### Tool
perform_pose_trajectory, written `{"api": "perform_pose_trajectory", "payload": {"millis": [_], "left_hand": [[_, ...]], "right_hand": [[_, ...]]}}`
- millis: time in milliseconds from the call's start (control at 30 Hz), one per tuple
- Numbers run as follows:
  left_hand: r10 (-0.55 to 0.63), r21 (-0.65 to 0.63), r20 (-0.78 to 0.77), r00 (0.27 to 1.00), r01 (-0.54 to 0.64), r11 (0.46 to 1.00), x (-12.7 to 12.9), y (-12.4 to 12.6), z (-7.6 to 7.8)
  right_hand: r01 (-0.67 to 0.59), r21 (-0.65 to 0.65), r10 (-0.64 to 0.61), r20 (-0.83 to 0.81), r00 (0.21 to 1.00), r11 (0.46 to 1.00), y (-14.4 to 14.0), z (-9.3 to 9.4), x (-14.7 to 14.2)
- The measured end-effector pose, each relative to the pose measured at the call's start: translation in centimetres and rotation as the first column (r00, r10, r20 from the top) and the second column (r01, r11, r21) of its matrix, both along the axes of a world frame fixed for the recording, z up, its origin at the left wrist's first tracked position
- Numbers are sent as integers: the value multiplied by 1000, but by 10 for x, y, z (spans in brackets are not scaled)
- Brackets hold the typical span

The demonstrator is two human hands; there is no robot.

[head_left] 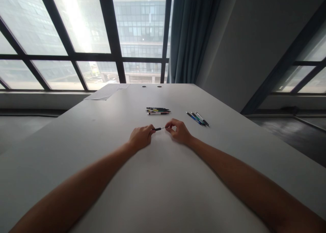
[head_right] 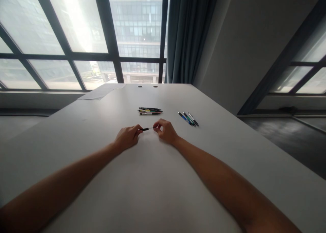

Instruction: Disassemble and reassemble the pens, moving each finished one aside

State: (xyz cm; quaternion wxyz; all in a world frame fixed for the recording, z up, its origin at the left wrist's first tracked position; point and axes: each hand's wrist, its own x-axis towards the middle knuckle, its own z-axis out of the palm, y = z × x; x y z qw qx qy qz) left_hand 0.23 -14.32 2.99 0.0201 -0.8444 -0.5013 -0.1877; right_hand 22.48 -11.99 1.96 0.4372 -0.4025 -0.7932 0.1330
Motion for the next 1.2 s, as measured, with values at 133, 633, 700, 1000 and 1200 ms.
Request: {"api": "perform_pose_trajectory", "payload": {"millis": [133, 633, 700, 1000, 1200], "left_hand": [[2, -1, 7, 1000, -2, 1000, -1, 1, -3], [-152, 122, 153, 977, 134, 983, 2, 2, -6], [-184, 151, 152, 971, 161, 975, 2, 4, -9], [-189, 191, 155, 970, 159, 969, 1, 8, -13], [-209, 168, 148, 967, 184, 968, 2, 9, -12]], "right_hand": [[44, -40, -45, -30, 999, 998, 8, -1, 11], [-70, -215, 45, -117, 992, 974, -6, 0, -13], [-83, -223, 59, -114, 992, 971, -7, 1, -15], [-102, -245, 72, -129, 989, 964, -6, -2, -15], [-103, -255, 72, -129, 989, 961, -6, -1, -16]]}}
